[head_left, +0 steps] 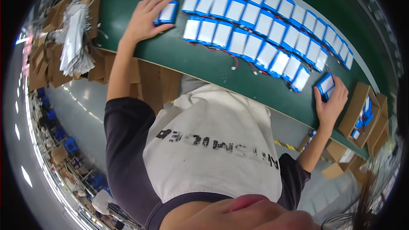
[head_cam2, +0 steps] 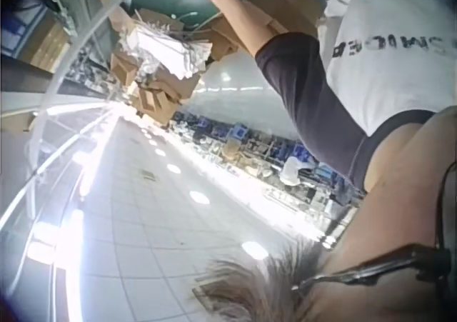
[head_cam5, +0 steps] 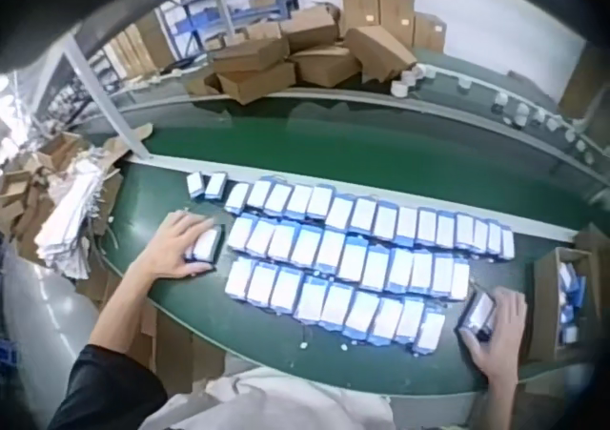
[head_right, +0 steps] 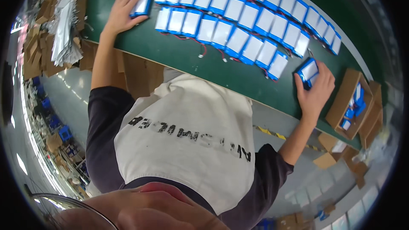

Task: The person places white adhesive sheets onto rows of blue rectangular battery cells arranged on a green workbench. They then gather the prepared cells into groups and place them into a cardboard box. Finally, they unpack a new batch of blue cells from a box and arrange them on the table.

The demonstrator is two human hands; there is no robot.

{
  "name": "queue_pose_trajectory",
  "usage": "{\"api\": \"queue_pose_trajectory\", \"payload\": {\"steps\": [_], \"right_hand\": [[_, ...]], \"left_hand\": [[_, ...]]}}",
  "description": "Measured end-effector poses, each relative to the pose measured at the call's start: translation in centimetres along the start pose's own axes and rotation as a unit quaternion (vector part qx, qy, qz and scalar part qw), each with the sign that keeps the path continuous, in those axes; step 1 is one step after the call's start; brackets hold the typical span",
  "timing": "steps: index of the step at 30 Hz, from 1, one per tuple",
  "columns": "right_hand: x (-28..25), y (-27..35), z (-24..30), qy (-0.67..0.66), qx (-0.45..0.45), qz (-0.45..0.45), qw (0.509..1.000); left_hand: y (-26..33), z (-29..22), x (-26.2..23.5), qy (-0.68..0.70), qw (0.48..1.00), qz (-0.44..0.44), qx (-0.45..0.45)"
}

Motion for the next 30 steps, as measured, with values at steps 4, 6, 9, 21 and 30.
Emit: {"api": "queue_pose_trajectory", "payload": {"steps": [4, 6, 9, 21, 30], "right_hand": [[0.3, 0.8, -1.2, -0.030, 0.020, -0.027, 0.999], [0.4, 0.6, -2.3, -0.076, 0.055, -0.065, 0.993], [-0.5, 0.8, -2.6, -0.205, 0.161, -0.188, 0.947], [3.5, -5.7, 9.6, -0.981, 0.169, -0.064, 0.071], [5.8, -4.6, 16.2, -0.968, 0.243, 0.063, 0.024]], "left_hand": [[0.7, 1.5, 0.8, 0.034, 0.999, -0.009, -0.019], [0.5, 2.0, -0.1, 0.047, 0.996, -0.050, -0.050], [0.5, 2.4, -1.1, 0.107, 0.976, -0.169, -0.088], [-2.4, -2.4, 0.8, 0.123, 0.979, -0.124, -0.102], [-0.9, 0.3, 0.3, 0.273, 0.906, -0.248, -0.206]]}}
Point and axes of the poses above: each hand's wrist, its own y-axis away from the middle knuckle, its own x-axis out of the palm, z = x × y, the point moved 9 cm from there along -y, towards the middle knuckle, and after that the axes turned 5 degrees about y, right-handed, at the moved point
